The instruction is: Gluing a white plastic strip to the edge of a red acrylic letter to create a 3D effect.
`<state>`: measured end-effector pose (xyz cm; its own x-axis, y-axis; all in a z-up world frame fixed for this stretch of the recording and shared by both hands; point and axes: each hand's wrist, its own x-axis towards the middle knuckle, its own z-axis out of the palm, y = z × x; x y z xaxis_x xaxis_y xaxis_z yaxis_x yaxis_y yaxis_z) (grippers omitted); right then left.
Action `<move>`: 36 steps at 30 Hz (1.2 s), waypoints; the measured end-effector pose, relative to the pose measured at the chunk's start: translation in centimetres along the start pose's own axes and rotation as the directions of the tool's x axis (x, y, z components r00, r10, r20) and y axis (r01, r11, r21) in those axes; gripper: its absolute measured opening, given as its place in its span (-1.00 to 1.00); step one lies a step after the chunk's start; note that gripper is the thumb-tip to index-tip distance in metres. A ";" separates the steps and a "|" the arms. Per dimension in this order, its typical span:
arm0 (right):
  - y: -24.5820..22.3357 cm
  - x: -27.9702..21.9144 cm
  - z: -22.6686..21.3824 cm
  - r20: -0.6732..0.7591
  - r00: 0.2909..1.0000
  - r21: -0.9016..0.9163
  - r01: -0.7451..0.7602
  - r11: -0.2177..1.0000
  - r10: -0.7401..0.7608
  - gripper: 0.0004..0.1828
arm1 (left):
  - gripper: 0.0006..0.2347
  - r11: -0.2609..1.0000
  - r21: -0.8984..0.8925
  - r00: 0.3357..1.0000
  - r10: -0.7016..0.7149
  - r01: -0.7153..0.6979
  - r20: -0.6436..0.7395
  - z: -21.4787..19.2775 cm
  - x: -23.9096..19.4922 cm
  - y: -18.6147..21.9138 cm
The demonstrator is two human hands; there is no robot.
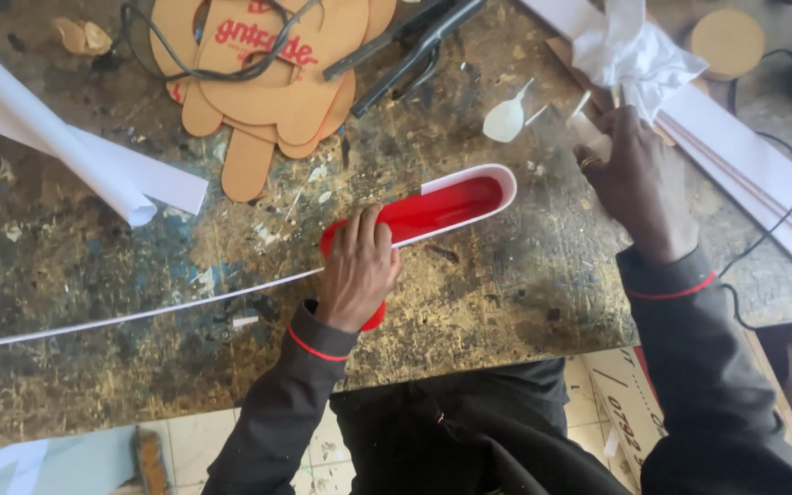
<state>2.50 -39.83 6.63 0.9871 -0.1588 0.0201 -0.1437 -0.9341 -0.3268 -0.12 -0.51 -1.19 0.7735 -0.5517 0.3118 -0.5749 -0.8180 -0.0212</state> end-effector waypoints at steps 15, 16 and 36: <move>-12.8 -2.0 2.4 0.339 0.653 -0.010 0.723 0.691 -0.677 -0.76 | -0.79 0.997 0.009 0.997 0.083 -0.083 -0.002 -0.6 -0.2 -0.4; -13.1 -2.1 2.4 0.346 0.647 -0.004 0.725 0.689 -0.679 -0.76 | -0.79 0.997 0.006 0.997 0.076 -0.076 0.005 -1.0 -0.5 -0.1; -15.3 3.0 1.6 0.752 0.611 -0.023 0.399 0.917 -0.247 -0.77 | -0.85 0.998 -0.052 0.989 0.034 -0.027 0.142 -1.9 0.8 -0.1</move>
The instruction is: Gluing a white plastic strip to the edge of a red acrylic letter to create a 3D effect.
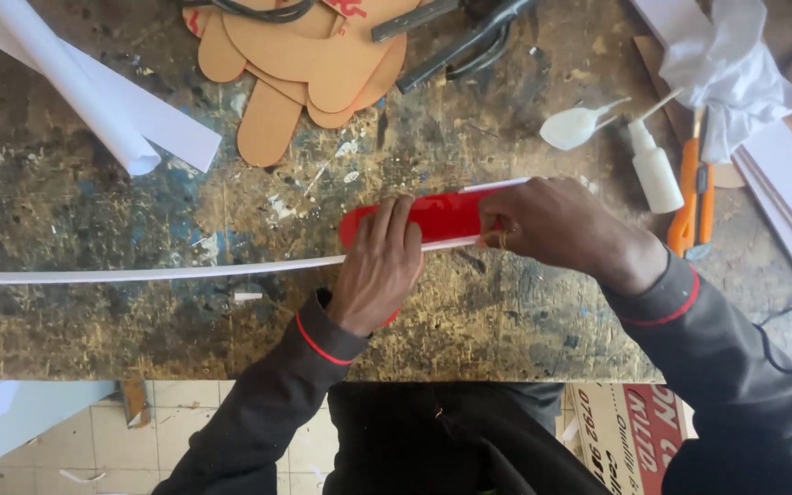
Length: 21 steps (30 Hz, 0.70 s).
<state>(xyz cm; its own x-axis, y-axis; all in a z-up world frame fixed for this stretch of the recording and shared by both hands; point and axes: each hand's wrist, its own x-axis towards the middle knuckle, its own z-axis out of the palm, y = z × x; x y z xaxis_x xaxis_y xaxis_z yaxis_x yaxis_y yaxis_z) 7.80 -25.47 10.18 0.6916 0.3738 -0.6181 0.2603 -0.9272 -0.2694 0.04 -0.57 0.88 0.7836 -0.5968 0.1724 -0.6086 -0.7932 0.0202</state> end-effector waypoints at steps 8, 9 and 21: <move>0.8 0.7 -0.5 0.056 0.997 0.084 -0.060 0.995 0.055 -0.77 | -0.87 0.996 -0.081 0.997 -0.027 0.034 0.076 -0.4 0.4 -0.2; 0.9 0.6 -0.6 0.066 0.996 0.102 -0.074 0.992 0.067 -0.78 | -0.87 0.995 -0.091 0.996 -0.025 0.032 0.081 -0.5 0.4 -0.2; 1.9 -2.7 0.7 -0.158 0.924 -0.284 0.295 0.912 -0.348 -0.68 | -0.90 0.996 -0.075 0.998 -0.040 0.043 0.052 -0.6 0.5 0.0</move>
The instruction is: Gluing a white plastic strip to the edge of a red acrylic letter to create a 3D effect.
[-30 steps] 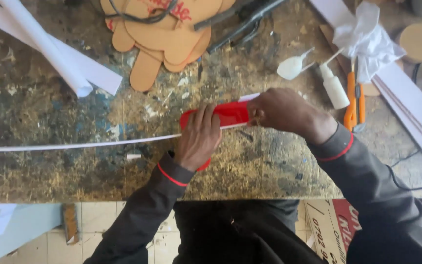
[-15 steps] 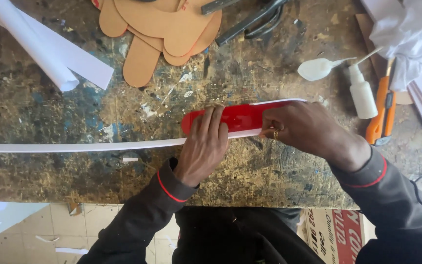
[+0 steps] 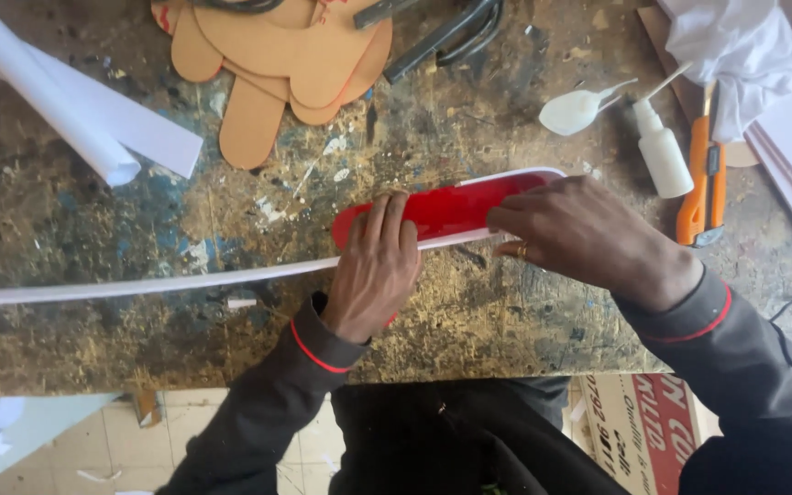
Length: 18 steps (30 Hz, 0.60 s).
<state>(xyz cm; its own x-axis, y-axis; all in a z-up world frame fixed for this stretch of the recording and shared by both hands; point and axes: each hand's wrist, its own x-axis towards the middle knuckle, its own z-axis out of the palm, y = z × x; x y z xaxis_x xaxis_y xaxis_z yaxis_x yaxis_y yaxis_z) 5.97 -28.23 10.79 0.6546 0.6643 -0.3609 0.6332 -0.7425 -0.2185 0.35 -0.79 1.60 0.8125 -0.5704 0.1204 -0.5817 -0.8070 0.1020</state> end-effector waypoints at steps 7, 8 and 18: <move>-0.2 0.2 3.0 0.135 0.981 -0.157 -0.115 0.981 0.137 -0.80 | -0.86 1.000 0.027 1.000 0.013 -0.013 0.005 -0.1 0.0 0.0; -0.2 0.2 3.7 0.068 0.992 -0.146 -0.092 0.985 0.102 -0.78 | -0.84 1.000 0.025 1.000 0.016 -0.016 -0.006 -0.1 -0.1 0.2; -1.5 -0.8 3.9 -0.026 0.987 -0.119 -0.159 0.980 0.157 -0.69 | -0.84 0.997 0.066 0.999 0.034 -0.033 -0.011 0.4 -0.3 -0.3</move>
<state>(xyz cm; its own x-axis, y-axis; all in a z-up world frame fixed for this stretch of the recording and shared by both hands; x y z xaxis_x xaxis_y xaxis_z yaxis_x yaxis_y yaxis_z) 2.88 -27.95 7.90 0.7563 0.5415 -0.3671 0.5658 -0.8231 -0.0485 0.28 -0.43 1.13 0.7920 -0.5955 0.1345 -0.6042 -0.7962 0.0329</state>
